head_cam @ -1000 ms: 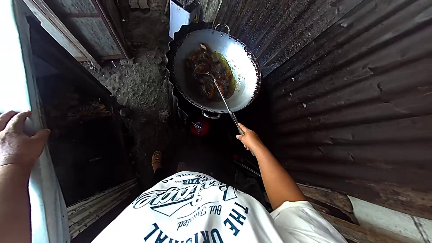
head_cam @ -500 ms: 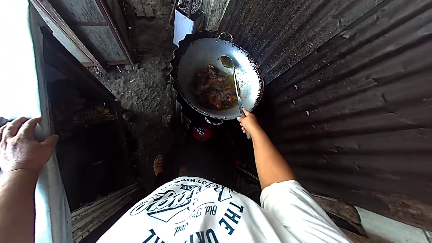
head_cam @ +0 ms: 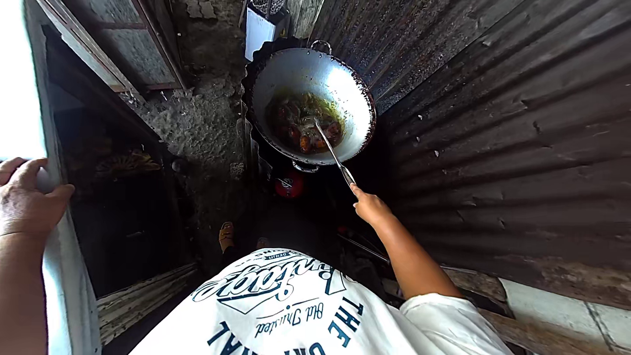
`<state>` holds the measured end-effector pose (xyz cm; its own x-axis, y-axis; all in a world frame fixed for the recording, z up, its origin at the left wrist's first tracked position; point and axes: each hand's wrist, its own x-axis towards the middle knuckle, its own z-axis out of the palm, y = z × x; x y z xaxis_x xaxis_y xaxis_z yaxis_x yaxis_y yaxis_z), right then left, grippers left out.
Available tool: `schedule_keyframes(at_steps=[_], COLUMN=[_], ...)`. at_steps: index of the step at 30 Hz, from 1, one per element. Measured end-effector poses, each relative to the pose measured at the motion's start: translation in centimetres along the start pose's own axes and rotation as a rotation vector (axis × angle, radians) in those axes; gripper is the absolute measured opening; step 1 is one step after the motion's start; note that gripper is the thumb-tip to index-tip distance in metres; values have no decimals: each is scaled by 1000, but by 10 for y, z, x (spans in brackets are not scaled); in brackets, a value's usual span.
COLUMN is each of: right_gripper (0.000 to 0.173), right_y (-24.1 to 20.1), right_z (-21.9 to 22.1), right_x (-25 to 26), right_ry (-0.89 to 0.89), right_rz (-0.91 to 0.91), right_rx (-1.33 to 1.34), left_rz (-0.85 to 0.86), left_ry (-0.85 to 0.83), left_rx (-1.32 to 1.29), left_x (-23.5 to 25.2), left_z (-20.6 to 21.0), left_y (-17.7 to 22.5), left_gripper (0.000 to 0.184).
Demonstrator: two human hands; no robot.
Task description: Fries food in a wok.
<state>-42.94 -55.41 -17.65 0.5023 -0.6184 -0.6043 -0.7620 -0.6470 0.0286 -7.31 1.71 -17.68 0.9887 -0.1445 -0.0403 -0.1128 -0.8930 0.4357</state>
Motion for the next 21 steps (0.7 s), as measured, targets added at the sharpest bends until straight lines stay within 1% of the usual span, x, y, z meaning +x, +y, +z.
schedule_keyframes(at_steps=[2,5,7,9,10,12,13,14,17,21], right_gripper=[72,71,71,71,71,69,68,68,67,70], right_y=[16,41,55,67,73,83,87,89,83,45], right_z=[-15,-38,-53,-67,-74,-86,-90,-92,-82,-42], right_x=[-18,-46,-68,-90,-102,-123,-132,-138,-133,-83], right_ry=[-27,-56,-58,-74,-90,-129,-149,-170,-225,-215], right_rz=[11,77,116,133,138,136,133,125,68,13], right_rx=[32,105,133,116,99,75,62,53,30,13], left_rz=[-29,-62,-94,-122,-148,-249,-273,-255,-171,-195], left_ry=[-15,-23,-39,-40,-42,-60,-73,-71,-32,-35], left_rx=[-23,-110,-158,-162,-150,-138,-125,-119,-140,-154], left_x=[0,12,17,17,13,-6,-11,-13,-6,3], left_z=[3,20,28,30,26,7,1,0,9,18], left_y=[-4,-35,-49,-51,-39,11,25,26,0,-20], left_gripper=[57,58,59,61,62,63,63,62,60,64])
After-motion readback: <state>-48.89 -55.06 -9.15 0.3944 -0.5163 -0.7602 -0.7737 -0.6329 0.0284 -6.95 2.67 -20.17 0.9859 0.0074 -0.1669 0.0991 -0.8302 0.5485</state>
